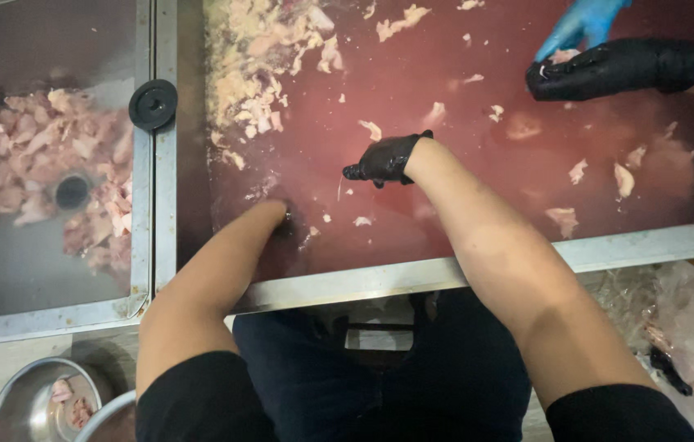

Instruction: The person repeatedly picks up pieces of raw chicken from a red cutting board, removes fat and connective tissue by hand, and places the trimmed meat into a metal bowl. The process continues with multiple pieces handled one at a time.

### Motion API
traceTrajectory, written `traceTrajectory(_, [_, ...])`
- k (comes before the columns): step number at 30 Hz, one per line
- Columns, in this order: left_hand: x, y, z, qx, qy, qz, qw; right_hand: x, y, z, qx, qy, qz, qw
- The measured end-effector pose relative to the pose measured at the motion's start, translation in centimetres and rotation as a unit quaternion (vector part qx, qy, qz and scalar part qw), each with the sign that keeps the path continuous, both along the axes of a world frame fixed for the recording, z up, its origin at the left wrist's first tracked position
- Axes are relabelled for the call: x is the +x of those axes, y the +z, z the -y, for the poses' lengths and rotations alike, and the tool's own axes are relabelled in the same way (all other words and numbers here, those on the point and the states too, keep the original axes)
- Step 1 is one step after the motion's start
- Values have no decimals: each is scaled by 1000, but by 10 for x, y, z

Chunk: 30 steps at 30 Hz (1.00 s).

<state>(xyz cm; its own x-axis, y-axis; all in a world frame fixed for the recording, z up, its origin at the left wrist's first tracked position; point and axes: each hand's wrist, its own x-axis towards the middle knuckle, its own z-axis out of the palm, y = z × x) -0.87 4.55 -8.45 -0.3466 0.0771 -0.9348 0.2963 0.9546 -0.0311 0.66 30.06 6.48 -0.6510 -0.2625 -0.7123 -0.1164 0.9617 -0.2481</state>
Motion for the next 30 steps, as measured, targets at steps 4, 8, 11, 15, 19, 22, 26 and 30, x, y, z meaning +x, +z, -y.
traceTrajectory(4, [-12,21,9,149,128,13,980,-6,-13,-2,-46,-52,-15,997])
traceTrajectory(8, [-6,55,23,470,339,51,814,-23,-50,-9,-60,-64,-56,995])
traceTrajectory(11, [4,75,19,612,357,21,705,-39,-81,-19,-93,-137,-50,985])
traceTrajectory(15, [17,84,13,696,406,-5,593,-50,-101,-14,-265,-271,-42,924])
traceTrajectory(19, [18,86,8,694,400,-75,594,-43,-80,1,-575,-302,36,760])
traceTrajectory(22, [18,88,6,725,400,-13,560,-17,-57,18,-525,-138,-217,811])
traceTrajectory(26, [16,87,5,718,325,-118,604,1,-45,32,-517,-29,-354,779])
traceTrajectory(30, [10,81,6,706,263,-171,635,-13,-53,34,-509,-84,-383,766])
